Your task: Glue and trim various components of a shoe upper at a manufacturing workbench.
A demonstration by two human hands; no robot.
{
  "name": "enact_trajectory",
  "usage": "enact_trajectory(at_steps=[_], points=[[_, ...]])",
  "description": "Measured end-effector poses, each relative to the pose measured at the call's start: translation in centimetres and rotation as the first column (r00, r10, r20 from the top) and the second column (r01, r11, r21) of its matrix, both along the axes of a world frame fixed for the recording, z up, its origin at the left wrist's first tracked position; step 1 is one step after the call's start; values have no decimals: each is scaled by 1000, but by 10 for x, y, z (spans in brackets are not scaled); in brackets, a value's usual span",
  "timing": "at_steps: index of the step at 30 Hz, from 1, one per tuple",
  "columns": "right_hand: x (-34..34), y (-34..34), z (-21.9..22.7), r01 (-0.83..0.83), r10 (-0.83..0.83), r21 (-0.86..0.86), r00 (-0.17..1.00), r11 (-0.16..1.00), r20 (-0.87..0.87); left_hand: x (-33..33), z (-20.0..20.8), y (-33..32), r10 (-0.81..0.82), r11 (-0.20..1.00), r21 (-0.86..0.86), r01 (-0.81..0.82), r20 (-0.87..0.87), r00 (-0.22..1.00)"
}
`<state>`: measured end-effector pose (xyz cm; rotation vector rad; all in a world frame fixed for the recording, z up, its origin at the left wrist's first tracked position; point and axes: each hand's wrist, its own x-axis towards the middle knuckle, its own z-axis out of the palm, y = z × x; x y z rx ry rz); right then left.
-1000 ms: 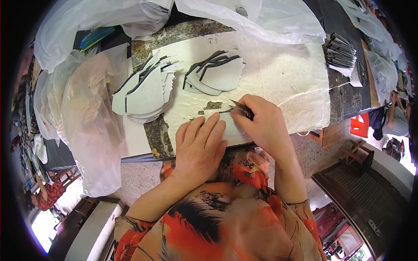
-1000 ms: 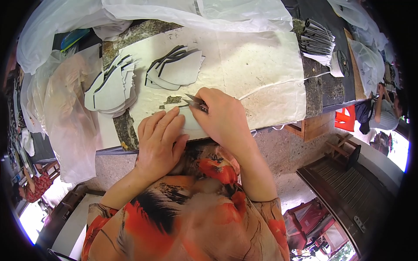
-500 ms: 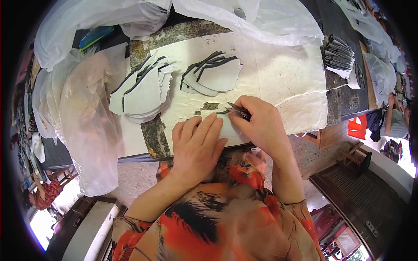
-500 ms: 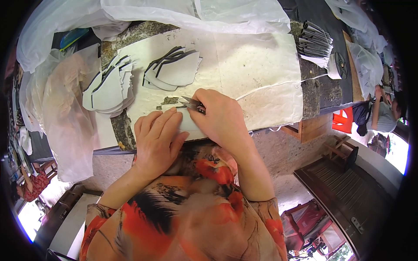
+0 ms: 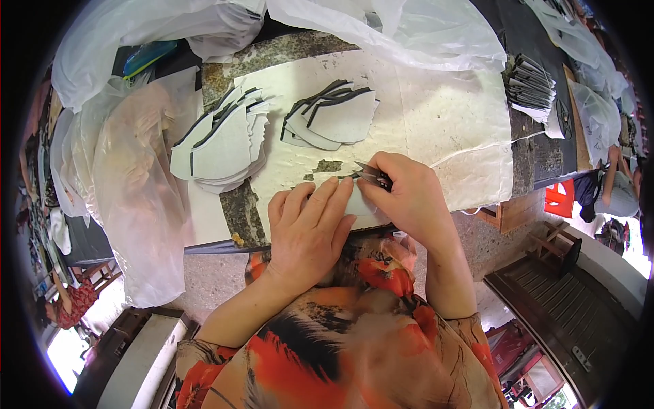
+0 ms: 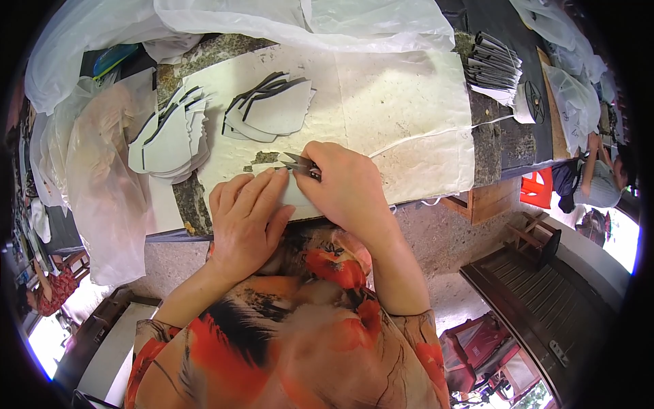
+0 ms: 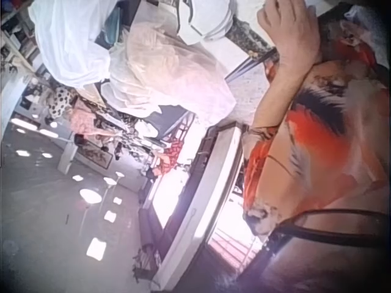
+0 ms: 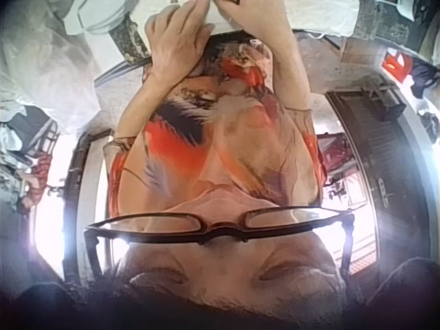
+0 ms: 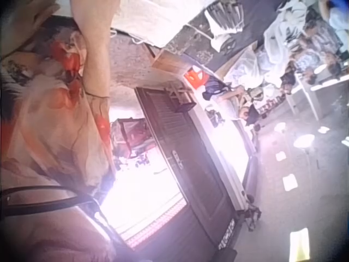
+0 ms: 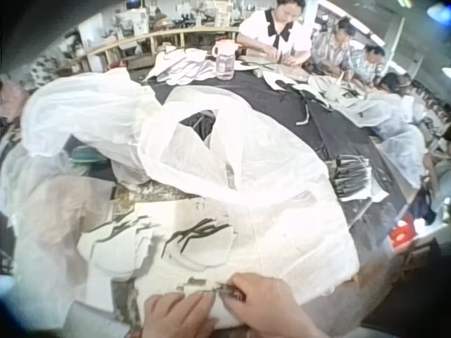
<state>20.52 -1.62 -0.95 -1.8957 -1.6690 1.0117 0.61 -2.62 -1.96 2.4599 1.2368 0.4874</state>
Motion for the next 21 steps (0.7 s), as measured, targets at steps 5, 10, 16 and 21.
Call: enact_trajectory(at_steps=[5, 10, 16, 21], points=[[4, 0, 0, -12, 12, 12, 1000, 1000, -26, 0, 0, 0, -9, 1000, 20, 9, -28, 1000], [10, 1, 2, 37, -37, 8, 997, 999, -61, -1, -5, -1, -16, 998, 63, 21, -79, 997], [11, 2, 2, 66, -65, 20, 996, 998, -54, 0, -4, -1, -34, 997, 71, 42, -109, 993], [15, 2, 2, 54, -53, 35, 998, 998, -17, -1, -2, 0, -50, 997, 52, 56, -116, 992]])
